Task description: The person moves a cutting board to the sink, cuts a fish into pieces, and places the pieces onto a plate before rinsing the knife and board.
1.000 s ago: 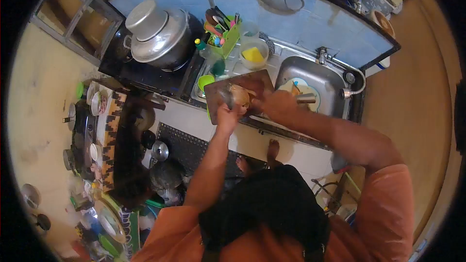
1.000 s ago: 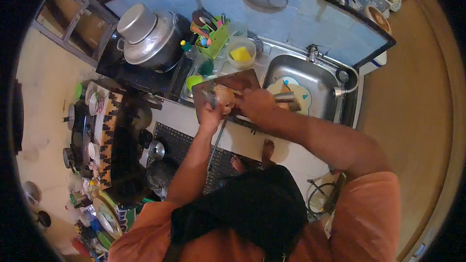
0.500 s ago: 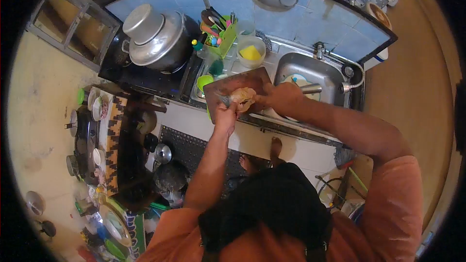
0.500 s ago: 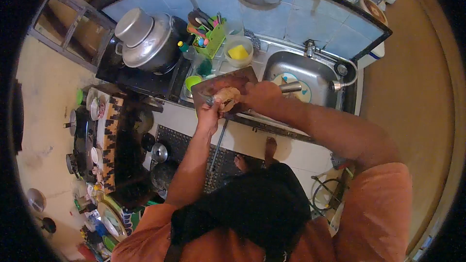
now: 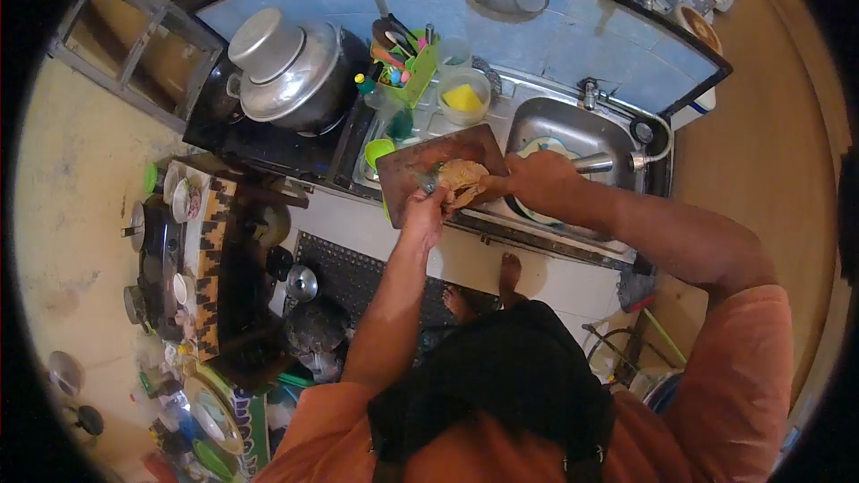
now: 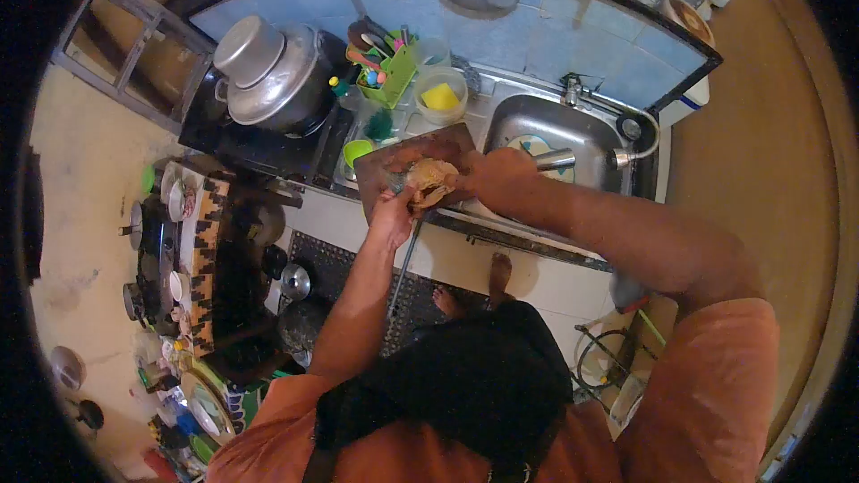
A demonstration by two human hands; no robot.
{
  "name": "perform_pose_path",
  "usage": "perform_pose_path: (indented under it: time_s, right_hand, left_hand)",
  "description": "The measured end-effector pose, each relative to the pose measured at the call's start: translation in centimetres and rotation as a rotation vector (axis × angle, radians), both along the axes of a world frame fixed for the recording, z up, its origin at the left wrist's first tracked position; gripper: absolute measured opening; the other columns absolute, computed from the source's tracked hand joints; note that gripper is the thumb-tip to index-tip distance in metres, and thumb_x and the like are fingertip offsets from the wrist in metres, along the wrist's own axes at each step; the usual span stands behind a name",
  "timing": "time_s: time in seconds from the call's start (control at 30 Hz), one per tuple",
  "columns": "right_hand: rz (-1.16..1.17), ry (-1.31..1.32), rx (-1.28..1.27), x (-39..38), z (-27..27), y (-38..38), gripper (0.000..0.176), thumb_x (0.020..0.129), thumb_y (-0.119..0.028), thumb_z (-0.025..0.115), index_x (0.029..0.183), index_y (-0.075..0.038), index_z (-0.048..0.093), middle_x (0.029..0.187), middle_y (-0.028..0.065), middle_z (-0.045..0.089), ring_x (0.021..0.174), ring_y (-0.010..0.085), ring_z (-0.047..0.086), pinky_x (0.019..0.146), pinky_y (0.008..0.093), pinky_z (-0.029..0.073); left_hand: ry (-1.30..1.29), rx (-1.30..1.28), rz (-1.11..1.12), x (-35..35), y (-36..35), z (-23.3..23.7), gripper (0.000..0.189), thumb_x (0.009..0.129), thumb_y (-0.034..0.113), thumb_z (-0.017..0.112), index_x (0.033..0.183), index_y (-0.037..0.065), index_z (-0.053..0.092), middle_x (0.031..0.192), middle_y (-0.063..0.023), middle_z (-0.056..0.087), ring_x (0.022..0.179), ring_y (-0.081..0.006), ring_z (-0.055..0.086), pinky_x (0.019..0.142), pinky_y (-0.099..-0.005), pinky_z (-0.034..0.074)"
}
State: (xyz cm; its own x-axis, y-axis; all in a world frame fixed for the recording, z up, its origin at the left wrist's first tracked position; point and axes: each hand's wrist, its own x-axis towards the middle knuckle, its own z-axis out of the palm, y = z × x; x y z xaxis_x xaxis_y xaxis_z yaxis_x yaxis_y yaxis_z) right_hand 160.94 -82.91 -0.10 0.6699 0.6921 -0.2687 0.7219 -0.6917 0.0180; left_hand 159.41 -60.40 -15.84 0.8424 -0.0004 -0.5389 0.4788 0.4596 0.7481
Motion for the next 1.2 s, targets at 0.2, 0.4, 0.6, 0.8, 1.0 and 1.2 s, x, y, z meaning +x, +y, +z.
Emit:
perform_pose_path:
  time_s: [0.2,0.4,0.6,0.8,1.0,1.2]
  right_hand:
    - [-0.052,0.065,0.008,-0.3,1.6,-0.5,0.043,0.088,-0.018,0.055,0.129,-0.033,0.057,0.109,0.0135,0.058,0.081,0.0317,0.069,0.063,0.0429,0.058]
    - [-0.078,0.089,-0.011,0.2,0.9,0.1,0.04,0.091,-0.02,0.051,0.129,-0.032,0.057,0.106,0.0152,0.059,0.085,0.0315,0.069,0.067,0.0436,0.057]
    - [-0.078,0.07,-0.052,1.2,-1.8,0.4,0.039,0.093,-0.023,0.048,0.128,-0.038,0.056,0.105,0.0135,0.059,0.088,0.0315,0.068,0.067,0.0434,0.057]
    - [-0.075,0.071,-0.053,1.9,-0.8,-1.2,0.042,0.094,-0.022,0.046,0.129,-0.045,0.053,0.107,0.0119,0.058,0.088,0.0329,0.068,0.066,0.0431,0.057]
    - [-0.074,0.041,0.007,1.4,-1.6,-1.8,0.046,0.093,-0.017,0.045,0.131,-0.042,0.052,0.096,0.0147,0.059,0.079,0.0348,0.068,0.064,0.0447,0.056]
    - [-0.101,0.077,0.184,-1.1,-3.0,-2.8,0.049,0.091,-0.011,0.045,0.136,-0.03,0.051,0.09,0.0159,0.06,0.076,0.035,0.066,0.063,0.045,0.054]
  left_hand:
    - [0.015,-0.093,-0.081,0.3,0.7,-0.2,0.007,0.092,0.014,0.064,0.096,0.011,0.059,0.08,-0.001,0.062,0.063,-0.011,0.057,0.049,-0.0255,0.042]
    - [0.011,-0.14,-0.111,1.1,-0.1,-0.7,0.011,0.09,0.013,0.065,0.099,0.01,0.058,0.084,-0.0021,0.062,0.063,-0.0125,0.057,0.05,-0.0255,0.044]
    - [0.006,0.216,-0.065,1.0,-1.0,-0.2,0.016,0.089,0.015,0.067,0.101,0.009,0.059,0.086,-0.0028,0.063,0.06,-0.0122,0.056,0.047,-0.025,0.042]
    - [0.044,0.02,-0.001,0.7,0.9,-1.2,0.012,0.089,0.017,0.068,0.095,0.009,0.061,0.079,-0.0015,0.063,0.055,-0.0106,0.053,0.046,-0.0249,0.04]
    - [0.007,0.137,-0.213,1.8,1.5,-1.7,0.015,0.09,0.019,0.067,0.099,0.009,0.062,0.08,-0.0016,0.064,0.063,-0.0107,0.056,0.05,-0.0263,0.043]
    - [0.147,0.236,-0.297,4.1,2.3,-3.2,0.024,0.089,0.017,0.068,0.111,0.012,0.058,0.091,0.0,0.065,0.074,-0.012,0.061,0.056,-0.0294,0.048]
